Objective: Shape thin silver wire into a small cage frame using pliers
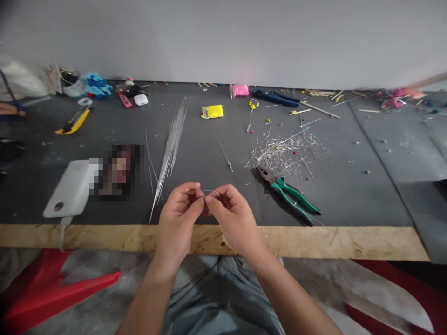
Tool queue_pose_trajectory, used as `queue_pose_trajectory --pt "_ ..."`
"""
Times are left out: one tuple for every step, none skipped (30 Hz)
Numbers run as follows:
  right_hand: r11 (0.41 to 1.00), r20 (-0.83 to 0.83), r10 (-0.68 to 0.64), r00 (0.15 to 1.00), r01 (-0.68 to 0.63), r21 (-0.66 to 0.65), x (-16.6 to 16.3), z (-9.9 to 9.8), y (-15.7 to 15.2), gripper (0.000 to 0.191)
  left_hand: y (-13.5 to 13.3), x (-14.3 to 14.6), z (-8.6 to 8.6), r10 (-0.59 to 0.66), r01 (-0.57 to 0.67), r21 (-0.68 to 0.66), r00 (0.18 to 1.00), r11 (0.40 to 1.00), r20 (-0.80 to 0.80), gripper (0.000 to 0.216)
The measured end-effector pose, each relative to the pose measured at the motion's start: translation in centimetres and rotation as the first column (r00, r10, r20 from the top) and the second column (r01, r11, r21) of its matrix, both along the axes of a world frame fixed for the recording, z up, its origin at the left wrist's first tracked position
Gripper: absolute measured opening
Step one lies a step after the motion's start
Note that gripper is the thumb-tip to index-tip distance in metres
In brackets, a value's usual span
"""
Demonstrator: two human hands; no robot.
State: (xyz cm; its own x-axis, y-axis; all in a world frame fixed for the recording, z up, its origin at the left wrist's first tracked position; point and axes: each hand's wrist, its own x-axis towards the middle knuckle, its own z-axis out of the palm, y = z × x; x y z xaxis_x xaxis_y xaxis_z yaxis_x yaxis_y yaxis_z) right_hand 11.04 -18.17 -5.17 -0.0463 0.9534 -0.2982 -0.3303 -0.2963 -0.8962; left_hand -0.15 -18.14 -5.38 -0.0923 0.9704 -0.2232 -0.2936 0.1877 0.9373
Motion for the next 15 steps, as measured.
queue_pose_trajectory --pt "1.0 -0.005 0.001 1.0 -0.001 -0.008 -0.05 0.02 -0.02 0.012 -0.01 0.02 -0.05 0.006 -0.006 0.004 1.0 1.0 0.011 0.021" --pt "1.0 -0.011 0.002 1.0 -0.002 -0.018 -0.09 0.03 -0.03 0.013 -0.02 0.03 -0.11 0.01 -0.01 0.013 1.0 1.0 0.025 0.021" --pt "1.0 -0.016 0.002 1.0 -0.002 -0.026 -0.11 0.04 -0.05 0.013 -0.03 0.03 -0.17 0.014 -0.015 0.029 0.999 0.999 0.04 0.022" --pt "0.999 -0.025 0.004 1.0 -0.005 -0.032 -0.12 0.05 -0.07 0.014 -0.04 0.0 -0.24 0.014 -0.017 0.047 0.998 0.999 0.055 0.022" --pt "0.999 -0.041 0.011 0.999 -0.012 -0.039 -0.12 0.06 -0.09 0.013 -0.04 -0.03 -0.31 0.013 -0.017 0.065 0.998 0.998 0.066 0.023" --pt "0.998 -0.066 0.019 0.998 -0.023 -0.051 -0.1 0.06 -0.11 0.013 -0.05 -0.07 -0.4 0.011 -0.016 0.076 0.997 0.997 0.073 0.024" --pt "0.997 -0.098 0.027 0.995 -0.034 -0.066 -0.09 0.06 -0.12 0.014 -0.06 -0.11 -0.49 0.008 -0.014 0.082 0.997 0.997 0.076 0.024" --pt "0.996 -0.133 0.033 0.991 -0.045 -0.083 -0.08 0.07 -0.13 0.014 -0.08 -0.16 -0.57 0.003 -0.01 0.08 0.997 0.997 0.08 0.024" --pt "0.994 -0.167 0.038 0.985 -0.055 -0.099 -0.07 0.08 -0.14 0.015 -0.09 -0.19 -0.66 0.002 -0.009 0.076 0.996 0.997 0.084 0.024" --pt "0.992 -0.193 0.041 0.98 -0.063 -0.112 -0.06 0.09 -0.15 0.015 -0.11 -0.22 -0.73 0.001 -0.008 0.073 0.996 0.997 0.088 0.024" --pt "0.99 -0.211 0.041 0.977 -0.067 -0.12 -0.05 0.11 -0.16 0.015 -0.12 -0.24 -0.78 0.002 -0.009 0.075 0.996 0.997 0.092 0.023" --pt "0.989 -0.223 0.04 0.974 -0.07 -0.127 -0.04 0.13 -0.18 0.015 -0.14 -0.26 -0.81 0.002 -0.009 0.081 0.996 0.997 0.093 0.023" --pt "0.988 -0.233 0.04 0.972 -0.073 -0.136 -0.01 0.15 -0.19 0.015 -0.15 -0.28 -0.82 0.001 -0.009 0.088 0.996 0.996 0.089 0.024" --pt "0.986 -0.244 0.04 0.969 -0.077 -0.146 0.02 0.17 -0.2 0.015 -0.15 -0.3 -0.8 -0.002 -0.006 0.095 0.997 0.995 0.078 0.024" --pt "0.984 -0.254 0.039 0.966 -0.081 -0.156 0.05 0.2 -0.21 0.015 -0.15 -0.33 -0.75 -0.006 0.0 0.1 0.998 0.995 0.062 0.025"
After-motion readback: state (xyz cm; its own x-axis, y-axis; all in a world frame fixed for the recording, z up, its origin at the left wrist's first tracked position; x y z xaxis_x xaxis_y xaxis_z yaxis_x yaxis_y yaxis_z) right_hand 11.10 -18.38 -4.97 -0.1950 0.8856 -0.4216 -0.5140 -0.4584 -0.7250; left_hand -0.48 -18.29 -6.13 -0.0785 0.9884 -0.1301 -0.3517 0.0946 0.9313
